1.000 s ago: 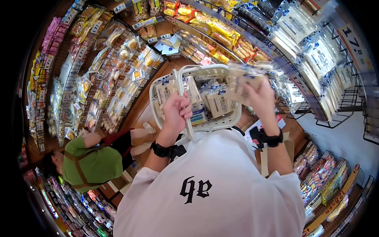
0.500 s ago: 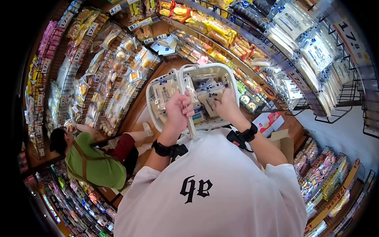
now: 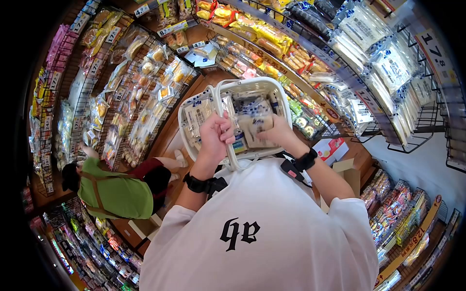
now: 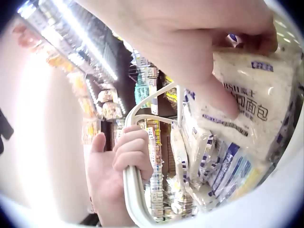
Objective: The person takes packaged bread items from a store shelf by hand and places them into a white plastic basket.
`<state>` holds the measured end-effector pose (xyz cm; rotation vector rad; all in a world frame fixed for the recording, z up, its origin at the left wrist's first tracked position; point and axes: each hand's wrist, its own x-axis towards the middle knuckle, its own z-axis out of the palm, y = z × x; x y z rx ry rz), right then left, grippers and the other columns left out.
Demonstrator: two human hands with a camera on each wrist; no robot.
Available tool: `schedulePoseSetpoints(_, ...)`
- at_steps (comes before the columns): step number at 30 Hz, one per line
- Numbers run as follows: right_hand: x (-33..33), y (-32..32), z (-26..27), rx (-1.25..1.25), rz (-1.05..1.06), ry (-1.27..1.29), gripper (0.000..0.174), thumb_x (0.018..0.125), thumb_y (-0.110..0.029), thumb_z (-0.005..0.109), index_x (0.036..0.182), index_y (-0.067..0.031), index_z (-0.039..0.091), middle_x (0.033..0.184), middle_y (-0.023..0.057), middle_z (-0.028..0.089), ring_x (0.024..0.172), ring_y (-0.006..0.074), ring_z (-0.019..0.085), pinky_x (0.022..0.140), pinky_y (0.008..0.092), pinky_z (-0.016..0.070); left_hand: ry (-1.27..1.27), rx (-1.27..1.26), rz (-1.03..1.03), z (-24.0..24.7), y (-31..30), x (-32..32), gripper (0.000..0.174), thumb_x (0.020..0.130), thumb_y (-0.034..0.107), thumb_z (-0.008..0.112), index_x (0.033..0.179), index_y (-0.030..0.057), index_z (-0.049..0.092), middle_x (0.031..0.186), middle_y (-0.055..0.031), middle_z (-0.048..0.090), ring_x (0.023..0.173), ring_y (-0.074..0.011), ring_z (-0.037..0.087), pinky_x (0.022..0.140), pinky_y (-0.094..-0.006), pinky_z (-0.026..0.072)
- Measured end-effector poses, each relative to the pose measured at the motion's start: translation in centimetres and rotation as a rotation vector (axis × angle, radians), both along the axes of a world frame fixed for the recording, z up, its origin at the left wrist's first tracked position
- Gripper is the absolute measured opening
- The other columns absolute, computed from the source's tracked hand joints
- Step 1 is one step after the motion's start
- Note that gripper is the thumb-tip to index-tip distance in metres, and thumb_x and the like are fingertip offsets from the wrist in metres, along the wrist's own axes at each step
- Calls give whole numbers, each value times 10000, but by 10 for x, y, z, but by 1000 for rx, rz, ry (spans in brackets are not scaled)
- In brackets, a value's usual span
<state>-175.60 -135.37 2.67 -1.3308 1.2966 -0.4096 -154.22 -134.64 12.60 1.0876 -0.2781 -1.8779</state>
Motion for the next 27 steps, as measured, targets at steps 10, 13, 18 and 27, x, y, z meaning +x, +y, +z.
schedulePoseSetpoints(10,-7,17,-30,-184,42,5,594,666,-154,791,1156,52,526,1127,200,619,1041,333,610,921,357,482,-12,14,-20,4,-1,4,129,822,175,479,931,106,468,633,55,347,473,-68,288,448,-235,254)
schedulePoseSetpoints(13,-4,21,-50,-297,74,247,618,645,-131,804,1169,60,538,1145,210,602,1100,330,571,935,339,474,-15,17,-28,5,-1,3,129,819,170,480,930,106,467,629,55,344,469,-69,287,446,-236,253)
schedulePoseSetpoints(18,7,9,-29,80,-179,-110,593,644,-96,799,1177,27,571,1140,155,615,1091,254,558,923,320,473,-25,34,-21,5,1,2,127,815,164,483,929,111,467,626,54,346,468,-68,288,445,-236,255)
schedulePoseSetpoints(27,25,10,-8,168,-99,-310,548,689,-144,805,1161,18,581,1062,108,663,972,199,633,869,315,498,-24,41,36,-3,5,13,136,813,177,496,929,107,483,621,61,354,461,-67,286,438,-232,257)
